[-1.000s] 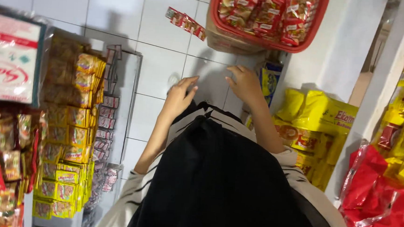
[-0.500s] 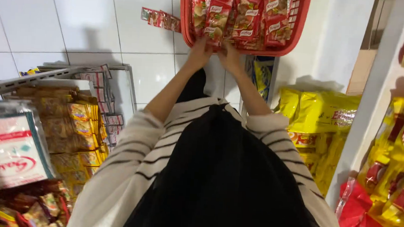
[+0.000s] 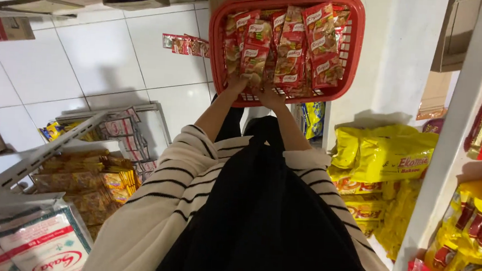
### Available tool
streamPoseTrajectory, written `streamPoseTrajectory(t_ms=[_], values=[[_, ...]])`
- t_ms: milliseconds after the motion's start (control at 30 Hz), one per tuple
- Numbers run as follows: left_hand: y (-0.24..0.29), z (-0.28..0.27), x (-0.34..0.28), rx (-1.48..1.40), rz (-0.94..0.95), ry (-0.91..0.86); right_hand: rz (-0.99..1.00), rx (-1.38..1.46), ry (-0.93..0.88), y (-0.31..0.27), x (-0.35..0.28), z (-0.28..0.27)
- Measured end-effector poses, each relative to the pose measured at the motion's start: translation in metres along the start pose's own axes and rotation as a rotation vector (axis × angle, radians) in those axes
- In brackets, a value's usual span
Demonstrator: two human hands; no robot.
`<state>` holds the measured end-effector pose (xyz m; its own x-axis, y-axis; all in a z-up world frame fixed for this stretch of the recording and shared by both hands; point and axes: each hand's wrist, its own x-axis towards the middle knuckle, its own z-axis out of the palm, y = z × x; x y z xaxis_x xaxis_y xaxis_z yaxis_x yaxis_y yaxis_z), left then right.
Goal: The person picks up packets of seasoning from a red basket and arranges them into organized stacks on a shelf.
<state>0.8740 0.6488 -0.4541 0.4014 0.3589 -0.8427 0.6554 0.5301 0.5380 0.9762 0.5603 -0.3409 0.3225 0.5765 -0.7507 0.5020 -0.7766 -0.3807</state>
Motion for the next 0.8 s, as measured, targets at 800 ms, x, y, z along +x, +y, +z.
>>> streamPoseTrajectory(t_ms=[800], values=[[0.015, -0.029, -0.024, -0.925, -0.277, -0.613, -0.113, 1.503, -0.253, 0.053, -0.047, -0.034]])
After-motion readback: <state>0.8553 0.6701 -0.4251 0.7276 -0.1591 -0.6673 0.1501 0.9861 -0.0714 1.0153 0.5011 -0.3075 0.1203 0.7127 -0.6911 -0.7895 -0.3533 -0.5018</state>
